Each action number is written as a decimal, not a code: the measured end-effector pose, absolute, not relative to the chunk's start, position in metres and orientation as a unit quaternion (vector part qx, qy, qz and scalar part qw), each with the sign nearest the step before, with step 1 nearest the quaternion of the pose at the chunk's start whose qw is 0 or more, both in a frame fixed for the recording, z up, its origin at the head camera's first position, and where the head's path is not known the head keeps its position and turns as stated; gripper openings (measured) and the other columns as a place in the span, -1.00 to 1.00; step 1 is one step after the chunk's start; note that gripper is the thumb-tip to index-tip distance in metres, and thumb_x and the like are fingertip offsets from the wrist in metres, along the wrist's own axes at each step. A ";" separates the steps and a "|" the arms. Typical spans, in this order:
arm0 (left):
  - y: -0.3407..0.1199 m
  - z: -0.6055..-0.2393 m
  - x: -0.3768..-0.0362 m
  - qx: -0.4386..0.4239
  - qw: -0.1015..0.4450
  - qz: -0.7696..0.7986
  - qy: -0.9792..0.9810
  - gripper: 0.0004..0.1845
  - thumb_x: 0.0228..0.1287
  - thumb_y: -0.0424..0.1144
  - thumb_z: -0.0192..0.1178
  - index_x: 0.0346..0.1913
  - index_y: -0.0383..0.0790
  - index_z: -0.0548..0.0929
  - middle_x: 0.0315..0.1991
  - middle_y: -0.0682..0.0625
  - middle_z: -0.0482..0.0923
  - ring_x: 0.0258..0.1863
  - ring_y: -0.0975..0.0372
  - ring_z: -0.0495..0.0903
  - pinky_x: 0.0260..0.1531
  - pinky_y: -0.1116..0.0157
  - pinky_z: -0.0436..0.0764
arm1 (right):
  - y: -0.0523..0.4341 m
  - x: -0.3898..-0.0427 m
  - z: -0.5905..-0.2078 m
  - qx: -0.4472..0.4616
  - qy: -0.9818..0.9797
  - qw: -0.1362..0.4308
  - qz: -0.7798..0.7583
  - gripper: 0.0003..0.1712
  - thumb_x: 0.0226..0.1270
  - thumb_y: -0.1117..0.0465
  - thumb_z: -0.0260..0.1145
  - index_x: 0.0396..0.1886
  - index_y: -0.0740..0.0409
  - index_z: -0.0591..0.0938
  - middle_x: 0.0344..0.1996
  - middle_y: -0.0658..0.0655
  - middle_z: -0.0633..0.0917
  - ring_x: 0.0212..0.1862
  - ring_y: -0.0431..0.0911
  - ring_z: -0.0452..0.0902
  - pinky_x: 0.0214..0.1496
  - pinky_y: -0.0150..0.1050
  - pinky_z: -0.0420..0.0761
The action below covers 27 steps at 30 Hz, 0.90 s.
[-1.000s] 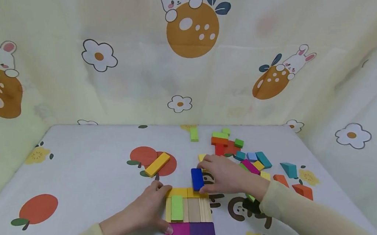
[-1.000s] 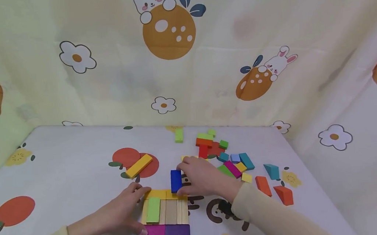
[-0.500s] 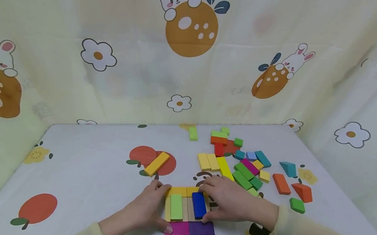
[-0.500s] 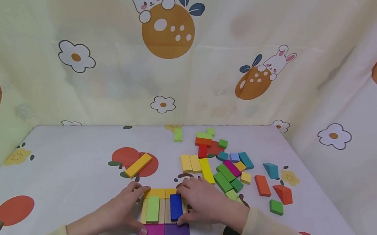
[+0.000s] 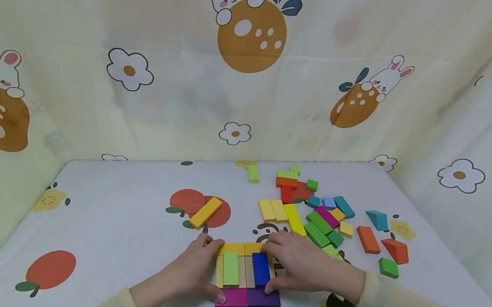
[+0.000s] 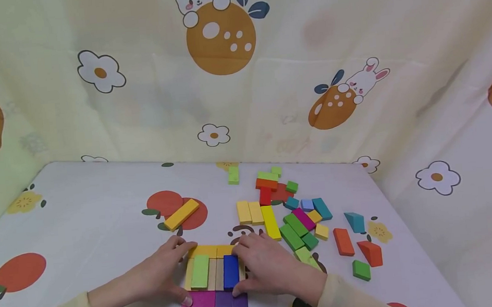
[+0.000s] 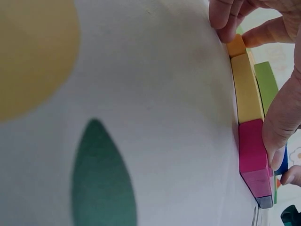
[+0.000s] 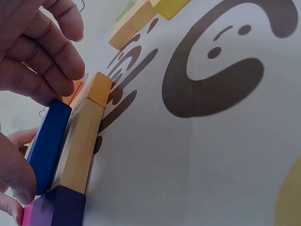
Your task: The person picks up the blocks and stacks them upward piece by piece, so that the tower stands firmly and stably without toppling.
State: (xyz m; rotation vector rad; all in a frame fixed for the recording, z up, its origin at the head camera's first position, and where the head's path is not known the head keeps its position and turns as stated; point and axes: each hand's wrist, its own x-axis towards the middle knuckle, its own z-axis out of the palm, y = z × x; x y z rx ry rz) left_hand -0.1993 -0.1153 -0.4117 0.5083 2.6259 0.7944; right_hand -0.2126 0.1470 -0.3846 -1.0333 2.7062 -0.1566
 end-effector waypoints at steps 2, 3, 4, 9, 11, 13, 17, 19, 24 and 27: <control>-0.115 -0.412 -0.199 0.180 0.174 0.282 0.926 0.10 -0.27 0.02 0.72 0.40 -0.30 0.44 0.22 -0.21 0.40 0.21 0.02 0.43 0.25 -0.07 0.61 | 0.147 -0.213 -0.386 -0.353 0.926 0.120 -0.054 -0.18 0.11 -0.40 0.46 0.20 0.03 0.64 0.11 0.03 0.67 0.18 -0.09 0.54 0.28 0.03 0.63; -0.115 -0.412 -0.199 0.181 0.174 0.282 0.926 0.09 -0.27 0.02 0.72 0.40 -0.30 0.44 0.21 -0.21 0.40 0.20 0.02 0.43 0.25 -0.07 0.61 | 0.147 -0.213 -0.386 -0.352 0.927 0.121 -0.053 -0.17 0.11 -0.41 0.45 0.21 0.03 0.64 0.11 0.03 0.66 0.19 -0.09 0.54 0.28 0.03 0.63; -0.115 -0.412 -0.199 0.180 0.175 0.282 0.926 0.09 -0.26 0.02 0.72 0.40 -0.30 0.45 0.21 -0.20 0.41 0.20 0.03 0.43 0.25 -0.07 0.61 | 0.147 -0.213 -0.386 -0.351 0.927 0.122 -0.053 -0.17 0.11 -0.41 0.45 0.21 0.03 0.64 0.11 0.03 0.67 0.19 -0.08 0.54 0.29 0.03 0.63; -0.115 -0.412 -0.199 0.184 0.174 0.281 0.926 0.08 -0.26 0.02 0.72 0.40 -0.31 0.45 0.20 -0.20 0.41 0.19 0.03 0.44 0.25 -0.06 0.62 | 0.147 -0.212 -0.387 -0.352 0.926 0.123 -0.055 -0.17 0.10 -0.42 0.44 0.20 0.04 0.64 0.11 0.03 0.67 0.18 -0.08 0.55 0.27 0.03 0.63; -0.116 -0.412 -0.199 0.186 0.172 0.281 0.926 0.09 -0.26 0.02 0.72 0.40 -0.31 0.45 0.20 -0.20 0.41 0.19 0.03 0.44 0.25 -0.06 0.62 | 0.147 -0.212 -0.387 -0.353 0.926 0.122 -0.056 -0.17 0.10 -0.41 0.45 0.20 0.04 0.65 0.11 0.03 0.67 0.18 -0.08 0.55 0.27 0.03 0.64; -0.116 -0.412 -0.199 0.187 0.171 0.281 0.926 0.09 -0.26 0.02 0.72 0.40 -0.31 0.45 0.20 -0.20 0.41 0.19 0.03 0.43 0.24 -0.06 0.62 | 0.147 -0.212 -0.387 -0.354 0.926 0.121 -0.056 -0.17 0.10 -0.41 0.45 0.20 0.04 0.64 0.11 0.03 0.67 0.17 -0.08 0.55 0.26 0.03 0.64; -0.116 -0.412 -0.200 0.185 0.171 0.280 0.926 0.09 -0.27 0.01 0.72 0.39 -0.32 0.45 0.19 -0.19 0.41 0.18 0.04 0.44 0.24 -0.05 0.62 | 0.147 -0.212 -0.387 -0.355 0.925 0.121 -0.055 -0.16 0.10 -0.42 0.44 0.21 0.04 0.64 0.11 0.03 0.67 0.16 -0.09 0.55 0.26 0.01 0.65; -0.116 -0.412 -0.200 0.185 0.171 0.279 0.927 0.10 -0.28 0.02 0.73 0.39 -0.32 0.45 0.18 -0.19 0.42 0.17 0.04 0.44 0.24 -0.04 0.62 | 0.147 -0.212 -0.387 -0.355 0.926 0.120 -0.056 -0.16 0.09 -0.43 0.44 0.20 0.04 0.64 0.10 0.03 0.67 0.16 -0.09 0.55 0.25 0.01 0.65; -0.116 -0.411 -0.200 0.185 0.173 0.281 0.926 0.10 -0.29 0.01 0.73 0.39 -0.31 0.45 0.17 -0.19 0.42 0.16 0.05 0.44 0.24 -0.04 0.62 | 0.148 -0.212 -0.387 -0.355 0.925 0.120 -0.056 -0.15 0.09 -0.44 0.43 0.21 0.03 0.64 0.10 0.02 0.67 0.15 -0.10 0.54 0.24 -0.01 0.65; -0.116 -0.411 -0.200 0.183 0.173 0.285 0.925 0.10 -0.30 0.00 0.73 0.39 -0.32 0.45 0.17 -0.19 0.42 0.16 0.04 0.44 0.24 -0.05 0.62 | 0.148 -0.213 -0.387 -0.357 0.925 0.120 -0.054 -0.14 0.09 -0.45 0.42 0.21 0.03 0.64 0.11 0.02 0.67 0.15 -0.10 0.54 0.24 -0.01 0.65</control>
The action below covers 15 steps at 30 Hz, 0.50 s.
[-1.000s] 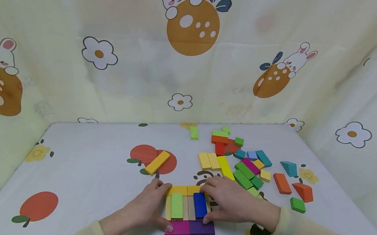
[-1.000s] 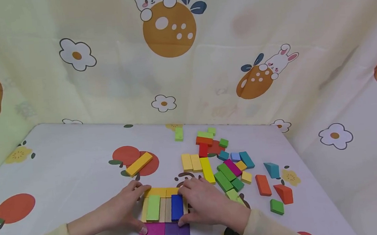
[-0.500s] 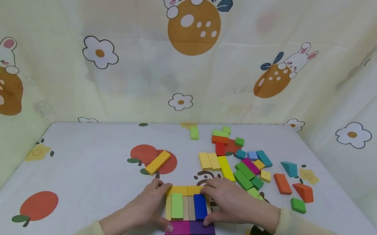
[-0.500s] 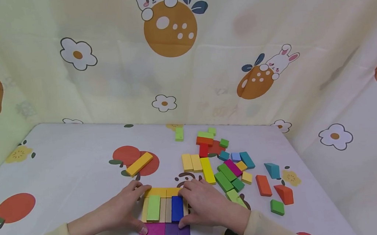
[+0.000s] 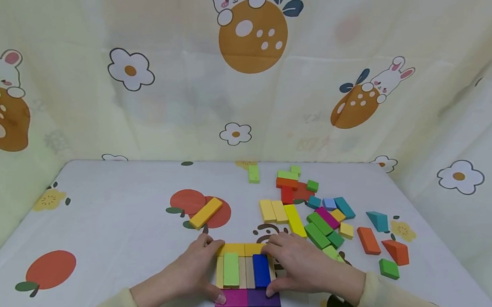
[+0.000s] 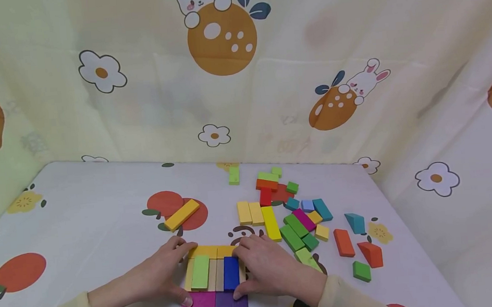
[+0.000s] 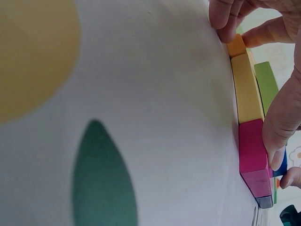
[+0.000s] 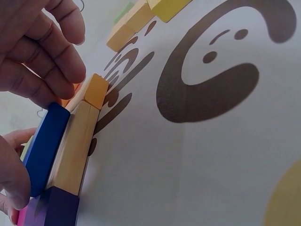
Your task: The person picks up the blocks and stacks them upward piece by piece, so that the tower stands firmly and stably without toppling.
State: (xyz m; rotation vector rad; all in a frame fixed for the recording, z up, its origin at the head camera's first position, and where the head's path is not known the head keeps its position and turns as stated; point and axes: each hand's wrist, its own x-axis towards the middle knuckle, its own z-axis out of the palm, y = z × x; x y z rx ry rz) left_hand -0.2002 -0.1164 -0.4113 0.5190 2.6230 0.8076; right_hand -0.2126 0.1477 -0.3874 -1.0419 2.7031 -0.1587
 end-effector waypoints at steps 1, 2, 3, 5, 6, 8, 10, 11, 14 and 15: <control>-0.116 -0.411 -0.200 0.182 0.174 0.285 0.925 0.10 -0.30 0.00 0.73 0.39 -0.32 0.45 0.18 -0.19 0.42 0.17 0.04 0.44 0.24 -0.05 0.62 | 0.148 -0.213 -0.387 -0.357 0.925 0.120 -0.054 -0.14 0.09 -0.45 0.42 0.21 0.03 0.64 0.11 0.02 0.67 0.15 -0.10 0.54 0.24 -0.01 0.65; -0.117 -0.411 -0.200 0.183 0.173 0.286 0.924 0.10 -0.30 0.00 0.73 0.39 -0.32 0.45 0.18 -0.19 0.42 0.17 0.04 0.44 0.24 -0.06 0.62 | 0.148 -0.213 -0.387 -0.358 0.924 0.120 -0.054 -0.14 0.09 -0.45 0.42 0.21 0.03 0.63 0.11 0.02 0.67 0.15 -0.09 0.54 0.24 -0.01 0.65; -0.117 -0.411 -0.200 0.182 0.174 0.286 0.925 0.10 -0.30 0.00 0.73 0.39 -0.32 0.45 0.17 -0.19 0.42 0.16 0.04 0.44 0.24 -0.06 0.62 | 0.148 -0.213 -0.387 -0.359 0.924 0.120 -0.054 -0.14 0.09 -0.45 0.42 0.22 0.04 0.63 0.11 0.02 0.67 0.15 -0.09 0.54 0.24 -0.01 0.65; -0.117 -0.412 -0.200 0.183 0.173 0.285 0.925 0.10 -0.29 0.00 0.73 0.39 -0.32 0.45 0.18 -0.19 0.42 0.17 0.04 0.44 0.24 -0.06 0.62 | 0.148 -0.213 -0.387 -0.361 0.923 0.119 -0.054 -0.13 0.09 -0.45 0.42 0.22 0.04 0.63 0.11 0.03 0.66 0.16 -0.09 0.54 0.25 -0.01 0.65; -0.117 -0.412 -0.200 0.184 0.173 0.284 0.925 0.10 -0.29 0.01 0.73 0.39 -0.32 0.45 0.18 -0.19 0.41 0.17 0.04 0.44 0.23 -0.06 0.63 | 0.148 -0.213 -0.387 -0.361 0.923 0.119 -0.054 -0.13 0.09 -0.45 0.42 0.22 0.04 0.63 0.12 0.03 0.66 0.16 -0.09 0.54 0.25 0.00 0.65; -0.116 -0.412 -0.200 0.185 0.173 0.282 0.925 0.10 -0.28 0.01 0.72 0.39 -0.31 0.45 0.19 -0.19 0.41 0.18 0.04 0.44 0.23 -0.06 0.63 | 0.148 -0.213 -0.387 -0.360 0.924 0.120 -0.053 -0.13 0.09 -0.45 0.42 0.22 0.04 0.63 0.12 0.03 0.66 0.16 -0.09 0.54 0.25 0.00 0.65; -0.116 -0.411 -0.200 0.186 0.173 0.281 0.925 0.09 -0.27 0.01 0.72 0.39 -0.31 0.45 0.19 -0.20 0.41 0.19 0.04 0.43 0.23 -0.06 0.63 | 0.148 -0.213 -0.387 -0.358 0.924 0.121 -0.054 -0.12 0.09 -0.46 0.42 0.23 0.03 0.63 0.12 0.03 0.66 0.17 -0.09 0.54 0.26 0.00 0.65; -0.116 -0.411 -0.199 0.185 0.173 0.281 0.926 0.09 -0.27 0.01 0.72 0.39 -0.31 0.45 0.19 -0.20 0.41 0.19 0.04 0.43 0.23 -0.06 0.63 | 0.148 -0.213 -0.387 -0.357 0.924 0.123 -0.055 -0.12 0.08 -0.46 0.42 0.23 0.04 0.62 0.12 0.03 0.66 0.17 -0.09 0.54 0.26 0.01 0.65; -0.116 -0.411 -0.199 0.187 0.173 0.281 0.925 0.09 -0.27 0.01 0.72 0.39 -0.32 0.45 0.19 -0.20 0.41 0.19 0.03 0.44 0.22 -0.06 0.64 | 0.149 -0.213 -0.387 -0.356 0.924 0.124 -0.056 -0.10 0.08 -0.47 0.41 0.24 0.04 0.62 0.13 0.03 0.66 0.18 -0.08 0.54 0.26 0.02 0.64; -0.116 -0.411 -0.199 0.187 0.173 0.281 0.925 0.09 -0.27 0.01 0.72 0.39 -0.32 0.45 0.19 -0.20 0.41 0.18 0.03 0.44 0.22 -0.06 0.64 | 0.149 -0.213 -0.387 -0.357 0.924 0.123 -0.057 -0.10 0.08 -0.46 0.42 0.24 0.04 0.61 0.13 0.04 0.65 0.19 -0.07 0.53 0.27 0.02 0.64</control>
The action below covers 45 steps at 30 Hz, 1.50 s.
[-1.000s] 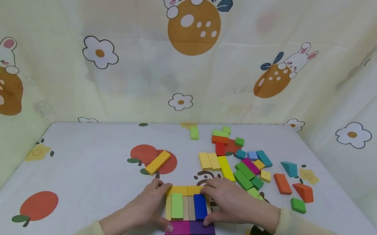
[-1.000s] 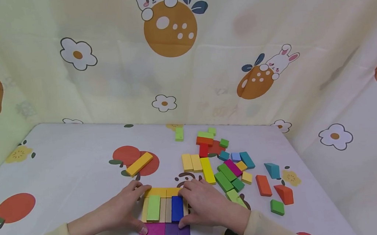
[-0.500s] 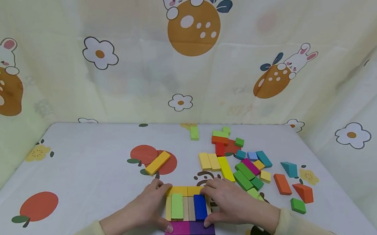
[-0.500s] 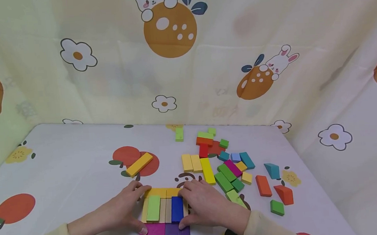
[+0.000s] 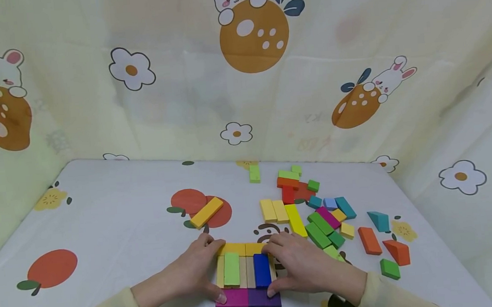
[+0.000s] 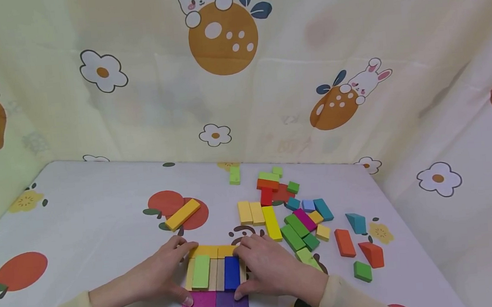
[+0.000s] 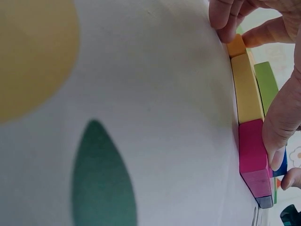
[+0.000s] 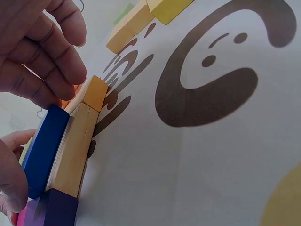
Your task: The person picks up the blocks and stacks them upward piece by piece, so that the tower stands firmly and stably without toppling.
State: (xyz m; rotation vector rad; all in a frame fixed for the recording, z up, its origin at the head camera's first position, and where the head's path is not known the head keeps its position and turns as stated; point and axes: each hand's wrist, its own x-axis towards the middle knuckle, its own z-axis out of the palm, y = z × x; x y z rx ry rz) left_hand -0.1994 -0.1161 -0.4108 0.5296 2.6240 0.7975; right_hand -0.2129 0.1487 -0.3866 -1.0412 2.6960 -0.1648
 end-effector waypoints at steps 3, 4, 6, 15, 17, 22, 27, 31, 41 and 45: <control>-0.117 -0.411 -0.199 0.186 0.174 0.279 0.926 0.09 -0.26 0.02 0.72 0.39 -0.32 0.45 0.19 -0.20 0.41 0.19 0.03 0.43 0.23 -0.06 0.63 | 0.147 -0.213 -0.386 -0.356 0.925 0.120 -0.055 -0.09 0.08 -0.47 0.42 0.27 0.03 0.60 0.16 0.03 0.65 0.22 -0.07 0.52 0.29 0.03 0.63; -0.117 -0.411 -0.199 0.185 0.175 0.278 0.926 0.09 -0.26 0.02 0.72 0.39 -0.31 0.45 0.20 -0.20 0.41 0.19 0.03 0.43 0.23 -0.07 0.63 | 0.145 -0.213 -0.385 -0.356 0.925 0.119 -0.054 -0.08 0.08 -0.46 0.42 0.28 0.03 0.60 0.17 0.04 0.64 0.24 -0.05 0.51 0.31 0.04 0.61; -0.117 -0.411 -0.199 0.183 0.176 0.277 0.927 0.09 -0.26 0.02 0.72 0.40 -0.30 0.45 0.21 -0.21 0.40 0.20 0.02 0.44 0.24 -0.07 0.62 | 0.140 -0.213 -0.384 -0.359 0.925 0.116 -0.052 -0.08 0.09 -0.46 0.42 0.30 0.03 0.59 0.19 0.04 0.64 0.26 -0.04 0.49 0.34 0.06 0.59; -0.120 -0.411 -0.199 0.199 0.170 0.290 0.921 0.09 -0.24 0.03 0.71 0.40 -0.31 0.43 0.20 -0.20 0.39 0.18 0.01 0.43 0.27 -0.09 0.59 | 0.103 -0.215 -0.387 -0.401 0.912 0.086 -0.026 -0.11 0.18 -0.48 0.35 0.33 -0.01 0.57 0.15 -0.01 0.63 0.20 -0.11 0.46 0.36 -0.05 0.56; -0.120 -0.411 -0.199 0.204 0.167 0.291 0.920 0.09 -0.25 0.02 0.72 0.39 -0.32 0.43 0.17 -0.19 0.40 0.15 0.01 0.43 0.26 -0.08 0.60 | 0.099 -0.215 -0.388 -0.405 0.910 0.082 -0.024 -0.12 0.18 -0.47 0.35 0.31 0.00 0.58 0.13 -0.02 0.63 0.16 -0.13 0.46 0.33 -0.09 0.57; -0.120 -0.412 -0.199 0.206 0.163 0.292 0.920 0.10 -0.27 0.02 0.72 0.39 -0.32 0.44 0.15 -0.18 0.39 0.13 0.03 0.43 0.24 -0.06 0.61 | 0.096 -0.214 -0.389 -0.406 0.910 0.081 -0.020 -0.16 0.18 -0.45 0.36 0.26 0.01 0.61 0.09 -0.03 0.64 0.12 -0.14 0.46 0.30 -0.12 0.59; -0.121 -0.413 -0.199 0.204 0.166 0.290 0.920 0.10 -0.24 0.05 0.71 0.40 -0.31 0.43 0.17 -0.17 0.39 0.14 0.04 0.43 0.25 -0.04 0.61 | 0.095 -0.216 -0.387 -0.402 0.911 0.088 -0.026 -0.17 0.19 -0.45 0.36 0.26 0.01 0.61 0.11 -0.02 0.64 0.14 -0.13 0.47 0.32 -0.09 0.58; -0.121 -0.413 -0.200 0.201 0.170 0.288 0.921 0.10 -0.24 0.05 0.71 0.41 -0.30 0.43 0.18 -0.17 0.40 0.15 0.04 0.43 0.25 -0.05 0.61 | 0.101 -0.223 -0.383 -0.379 0.920 0.090 -0.049 -0.25 0.29 -0.36 0.34 0.28 0.02 0.60 0.13 0.02 0.65 0.17 -0.09 0.49 0.31 -0.03 0.59; -0.118 -0.411 -0.199 0.189 0.167 0.289 0.924 0.12 -0.29 -0.02 0.73 0.41 -0.34 0.42 0.19 -0.21 0.40 0.20 0.01 0.43 0.28 -0.07 0.59 | 0.134 -0.236 -0.387 -0.322 0.939 0.084 -0.090 -0.73 0.45 0.31 0.32 0.09 0.16 0.70 -0.04 0.12 0.70 0.00 -0.02 0.64 0.10 -0.09 0.74; -0.118 -0.411 -0.199 0.187 0.166 0.289 0.924 0.12 -0.29 -0.03 0.74 0.40 -0.34 0.43 0.18 -0.21 0.40 0.20 0.00 0.43 0.28 -0.08 0.59 | 0.138 -0.238 -0.390 -0.305 0.936 0.134 -0.115 -0.69 0.45 0.39 0.28 0.11 0.14 0.71 -0.07 0.11 0.69 -0.04 -0.08 0.61 0.09 -0.14 0.74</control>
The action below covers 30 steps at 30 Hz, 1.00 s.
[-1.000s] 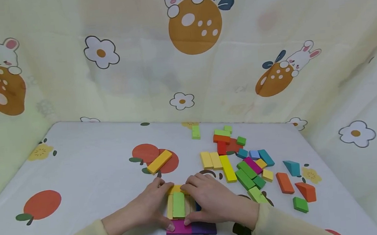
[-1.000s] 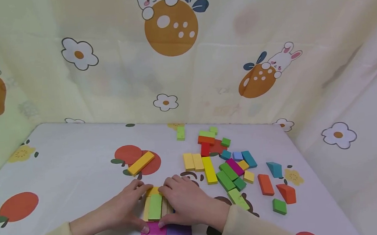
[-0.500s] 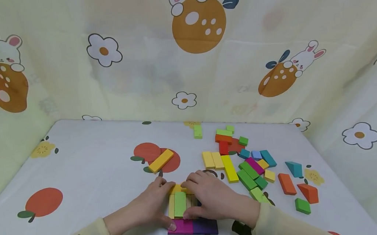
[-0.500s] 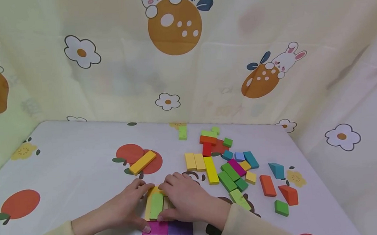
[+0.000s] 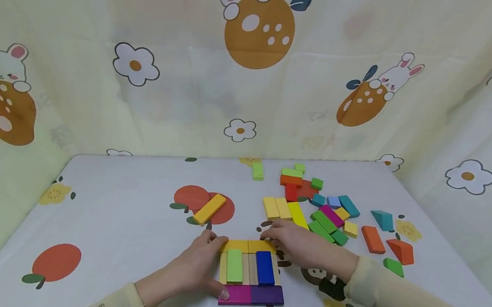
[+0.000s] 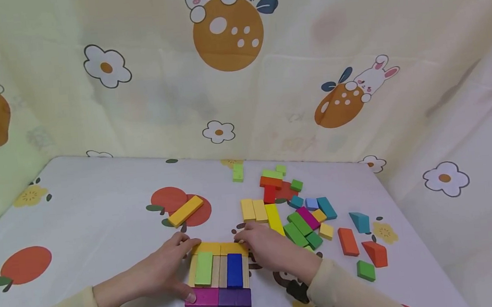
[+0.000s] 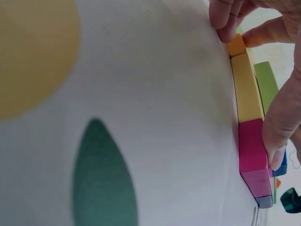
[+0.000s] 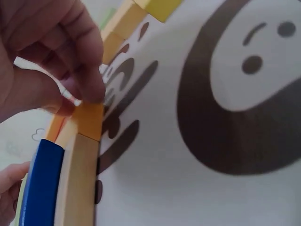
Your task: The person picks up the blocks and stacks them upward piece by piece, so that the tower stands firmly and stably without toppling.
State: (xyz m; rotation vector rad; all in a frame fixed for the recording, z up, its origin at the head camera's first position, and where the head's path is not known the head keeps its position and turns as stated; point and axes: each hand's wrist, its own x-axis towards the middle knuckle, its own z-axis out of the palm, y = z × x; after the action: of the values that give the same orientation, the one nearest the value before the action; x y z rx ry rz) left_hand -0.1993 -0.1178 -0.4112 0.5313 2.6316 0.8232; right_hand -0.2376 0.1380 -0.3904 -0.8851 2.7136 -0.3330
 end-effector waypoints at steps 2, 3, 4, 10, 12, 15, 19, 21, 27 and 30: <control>-0.118 -0.411 -0.199 0.183 0.168 0.290 0.924 0.11 -0.29 -0.03 0.74 0.40 -0.34 0.43 0.18 -0.21 0.40 0.20 0.00 0.44 0.28 -0.08 0.59 | 0.139 -0.240 -0.392 -0.307 0.932 0.149 -0.126 -0.69 0.47 0.38 0.26 0.12 0.14 0.72 -0.09 0.08 0.69 -0.06 -0.11 0.58 0.08 -0.17 0.73; -0.117 -0.411 -0.199 0.182 0.169 0.290 0.924 0.11 -0.29 -0.03 0.74 0.40 -0.34 0.43 0.18 -0.21 0.40 0.20 0.00 0.44 0.27 -0.08 0.59 | 0.139 -0.241 -0.393 -0.308 0.930 0.153 -0.130 -0.69 0.49 0.37 0.24 0.13 0.13 0.72 -0.09 0.07 0.69 -0.05 -0.12 0.57 0.09 -0.17 0.72; -0.117 -0.411 -0.199 0.181 0.169 0.290 0.924 0.10 -0.29 -0.03 0.74 0.40 -0.33 0.43 0.18 -0.20 0.40 0.20 0.01 0.44 0.27 -0.08 0.60 | 0.140 -0.241 -0.394 -0.309 0.928 0.156 -0.134 -0.70 0.50 0.37 0.23 0.13 0.13 0.72 -0.10 0.06 0.69 -0.05 -0.12 0.56 0.10 -0.16 0.71; -0.117 -0.410 -0.199 0.182 0.168 0.288 0.925 0.09 -0.28 -0.03 0.73 0.39 -0.34 0.44 0.17 -0.20 0.41 0.19 0.02 0.44 0.23 -0.07 0.62 | 0.140 -0.244 -0.396 -0.309 0.926 0.163 -0.144 -0.70 0.51 0.36 0.22 0.13 0.12 0.71 -0.08 0.04 0.68 -0.04 -0.14 0.54 0.11 -0.17 0.70; -0.117 -0.410 -0.199 0.183 0.170 0.289 0.924 0.09 -0.27 -0.03 0.72 0.40 -0.33 0.44 0.17 -0.20 0.41 0.19 0.03 0.44 0.24 -0.05 0.63 | 0.140 -0.244 -0.396 -0.308 0.925 0.166 -0.146 -0.70 0.51 0.36 0.22 0.13 0.13 0.71 -0.09 0.04 0.68 -0.05 -0.14 0.54 0.10 -0.17 0.70; -0.117 -0.411 -0.199 0.183 0.174 0.287 0.924 0.08 -0.25 -0.02 0.72 0.40 -0.32 0.44 0.18 -0.19 0.41 0.19 0.04 0.43 0.23 -0.04 0.64 | 0.141 -0.244 -0.396 -0.307 0.925 0.169 -0.149 -0.70 0.52 0.35 0.21 0.15 0.15 0.70 -0.07 0.06 0.68 -0.04 -0.13 0.54 0.11 -0.15 0.70; -0.116 -0.410 -0.200 0.178 0.176 0.286 0.925 0.09 -0.27 -0.01 0.72 0.40 -0.30 0.45 0.18 -0.19 0.41 0.17 0.05 0.43 0.22 -0.03 0.64 | 0.142 -0.243 -0.397 -0.303 0.926 0.168 -0.151 -0.70 0.52 0.36 0.21 0.16 0.16 0.67 0.02 0.12 0.68 0.06 -0.05 0.58 0.19 -0.06 0.69; -0.115 -0.410 -0.200 0.177 0.176 0.285 0.926 0.09 -0.27 -0.01 0.73 0.40 -0.30 0.45 0.18 -0.18 0.41 0.17 0.06 0.43 0.23 -0.03 0.64 | 0.143 -0.243 -0.397 -0.299 0.927 0.167 -0.154 -0.70 0.52 0.36 0.21 0.16 0.16 0.66 0.08 0.14 0.68 0.13 0.00 0.58 0.23 -0.02 0.68; -0.115 -0.409 -0.199 0.177 0.174 0.283 0.926 0.09 -0.28 -0.02 0.73 0.39 -0.30 0.45 0.17 -0.18 0.42 0.16 0.06 0.44 0.22 -0.03 0.64 | 0.145 -0.242 -0.397 -0.298 0.926 0.171 -0.158 -0.68 0.51 0.38 0.21 0.18 0.15 0.64 0.10 0.14 0.67 0.11 -0.01 0.59 0.21 -0.04 0.69; -0.115 -0.409 -0.199 0.175 0.174 0.283 0.927 0.09 -0.28 -0.02 0.73 0.40 -0.30 0.45 0.17 -0.19 0.42 0.17 0.05 0.44 0.22 -0.03 0.64 | 0.148 -0.244 -0.394 -0.308 0.927 0.148 -0.158 -0.67 0.49 0.39 0.23 0.19 0.19 0.63 0.08 0.16 0.67 0.06 -0.01 0.61 0.16 -0.06 0.72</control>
State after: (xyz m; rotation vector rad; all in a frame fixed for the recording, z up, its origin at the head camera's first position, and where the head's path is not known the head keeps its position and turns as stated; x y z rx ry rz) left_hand -0.1991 -0.1150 -0.4090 0.4973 2.6268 0.8034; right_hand -0.2436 0.1484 -0.3944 -0.8849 2.6648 -0.4549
